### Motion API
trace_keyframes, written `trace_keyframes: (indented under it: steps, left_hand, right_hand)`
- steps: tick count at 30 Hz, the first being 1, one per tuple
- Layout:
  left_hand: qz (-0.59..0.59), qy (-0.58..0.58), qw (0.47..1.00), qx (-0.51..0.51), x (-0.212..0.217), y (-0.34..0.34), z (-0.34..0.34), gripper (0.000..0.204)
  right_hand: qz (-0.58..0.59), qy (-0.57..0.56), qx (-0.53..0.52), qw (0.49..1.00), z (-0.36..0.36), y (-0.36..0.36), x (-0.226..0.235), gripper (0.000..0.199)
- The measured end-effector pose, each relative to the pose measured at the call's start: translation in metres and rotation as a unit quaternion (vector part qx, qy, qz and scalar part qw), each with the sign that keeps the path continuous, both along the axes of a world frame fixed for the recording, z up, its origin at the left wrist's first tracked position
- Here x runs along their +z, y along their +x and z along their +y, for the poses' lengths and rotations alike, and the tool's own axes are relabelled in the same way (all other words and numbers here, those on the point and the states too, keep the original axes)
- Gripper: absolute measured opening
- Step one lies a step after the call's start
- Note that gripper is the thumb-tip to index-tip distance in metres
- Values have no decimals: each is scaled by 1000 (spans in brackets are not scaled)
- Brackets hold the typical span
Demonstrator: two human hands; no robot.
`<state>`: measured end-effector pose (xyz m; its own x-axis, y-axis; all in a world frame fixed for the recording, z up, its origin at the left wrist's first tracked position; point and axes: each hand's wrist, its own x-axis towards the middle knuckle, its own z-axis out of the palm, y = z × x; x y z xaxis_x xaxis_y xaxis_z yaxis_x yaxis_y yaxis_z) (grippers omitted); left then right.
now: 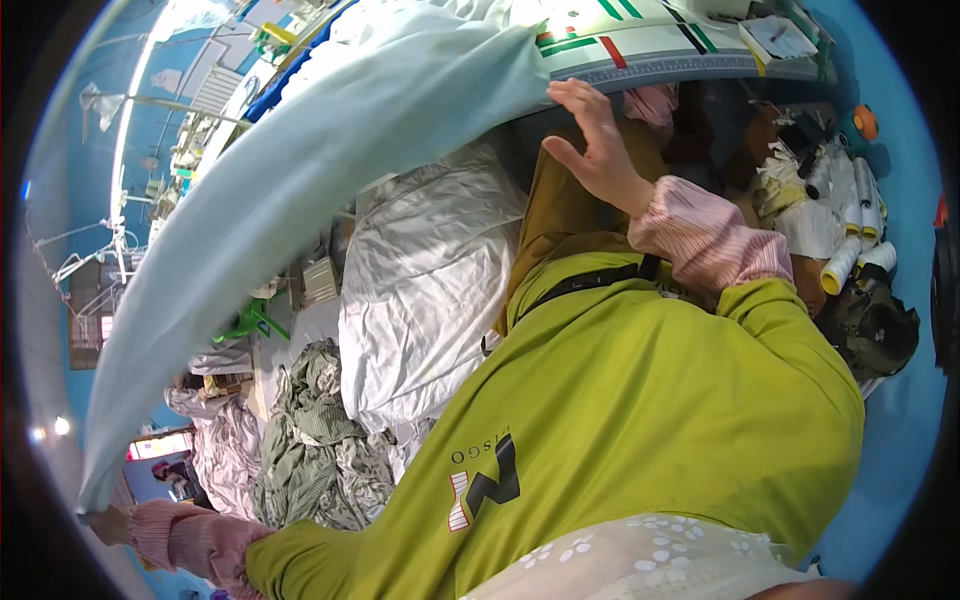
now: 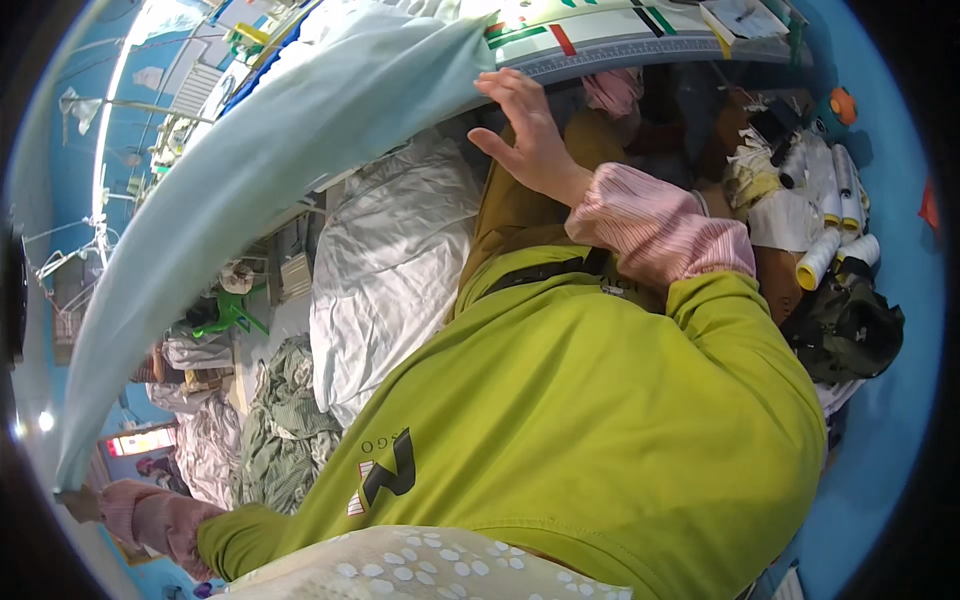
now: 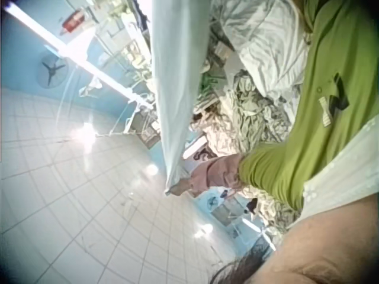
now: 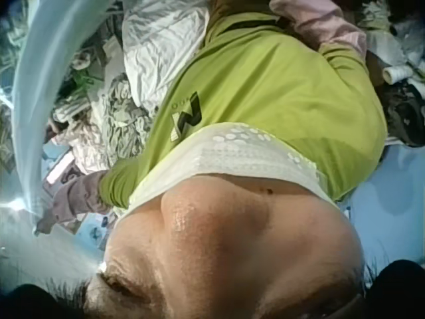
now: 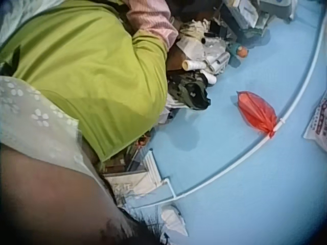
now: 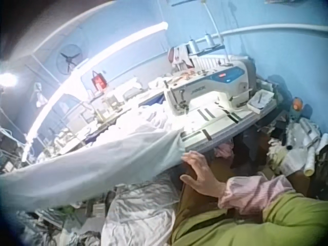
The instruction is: Sewing and assembling white pillow covers using an industrial sewing machine.
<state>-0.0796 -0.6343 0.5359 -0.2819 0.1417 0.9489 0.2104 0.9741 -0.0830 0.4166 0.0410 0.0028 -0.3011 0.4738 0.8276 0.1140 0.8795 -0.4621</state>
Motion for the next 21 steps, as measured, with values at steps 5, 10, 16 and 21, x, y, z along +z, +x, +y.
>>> trace_keyframes:
  steps: [5,10,16,21]
  left_hand:
    - [67,-122,969,204,-21,-4,-73,49]
    - [69,-139,977,144,-37,-48,-81,49]
    - [85,-120,986,82,-44,-74,-90,56]
    - [71,103,992,-26,-60,-95,-69,49]
  right_hand:
    - [-42,-18,45,998,1,-54,-22,50]
    - [-56,-259,86,960,15,-126,-35,67]
    - [-134,-371,164,904,8,-204,15,79]
    - [-313,-271,210,886,4,-252,37,57]
